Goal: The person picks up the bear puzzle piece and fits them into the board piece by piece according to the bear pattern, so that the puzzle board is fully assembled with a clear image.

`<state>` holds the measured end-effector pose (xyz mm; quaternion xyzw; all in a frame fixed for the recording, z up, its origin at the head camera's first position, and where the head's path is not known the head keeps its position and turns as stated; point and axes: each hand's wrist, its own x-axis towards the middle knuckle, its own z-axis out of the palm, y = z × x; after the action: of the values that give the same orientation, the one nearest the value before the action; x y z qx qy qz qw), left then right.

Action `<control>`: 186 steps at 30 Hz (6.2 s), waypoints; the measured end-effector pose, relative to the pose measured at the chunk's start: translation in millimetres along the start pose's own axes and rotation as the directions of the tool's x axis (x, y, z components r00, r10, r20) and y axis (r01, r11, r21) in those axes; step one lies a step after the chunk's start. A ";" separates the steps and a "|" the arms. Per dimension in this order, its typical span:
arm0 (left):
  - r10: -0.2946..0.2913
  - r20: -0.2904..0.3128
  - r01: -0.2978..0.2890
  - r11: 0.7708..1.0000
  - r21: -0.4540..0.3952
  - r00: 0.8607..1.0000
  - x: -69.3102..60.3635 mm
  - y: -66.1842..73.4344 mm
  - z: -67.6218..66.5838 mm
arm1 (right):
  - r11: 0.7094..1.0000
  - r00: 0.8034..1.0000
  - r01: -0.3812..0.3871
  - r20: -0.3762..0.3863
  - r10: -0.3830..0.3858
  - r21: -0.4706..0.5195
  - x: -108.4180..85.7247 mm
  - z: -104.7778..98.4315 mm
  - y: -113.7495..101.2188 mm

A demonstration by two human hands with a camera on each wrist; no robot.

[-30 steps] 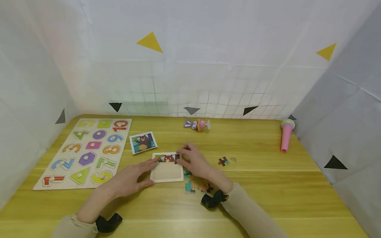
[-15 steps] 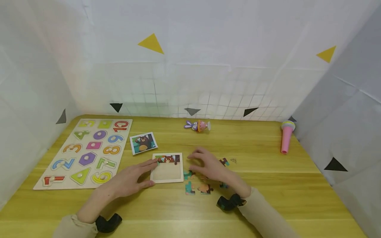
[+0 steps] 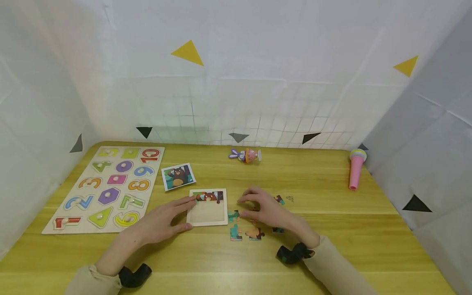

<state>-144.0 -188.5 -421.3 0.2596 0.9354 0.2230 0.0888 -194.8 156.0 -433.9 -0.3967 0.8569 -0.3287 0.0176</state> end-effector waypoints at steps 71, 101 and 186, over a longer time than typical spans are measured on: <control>-0.058 -0.005 0.058 0.996 -0.070 0.998 1.2 1.4 0.3 | 0.990 0.999 0.041 0.014 -0.040 -0.134 53.9 35.2 -55.8; -0.016 -0.012 0.015 0.999 -0.051 1.000 -0.4 2.3 -1.6 | 0.985 0.998 -0.059 0.015 0.062 -0.163 75.5 63.9 -64.4; 0.137 -0.010 -0.130 0.960 0.246 0.991 0.4 20.8 7.0 | 0.982 0.987 -0.156 -0.048 0.152 -0.107 68.3 38.1 -33.4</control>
<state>-133.2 -169.7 -417.9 0.3281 0.9372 0.1147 0.0283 -208.2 72.1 -428.8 -0.3231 0.9021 -0.2862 0.0039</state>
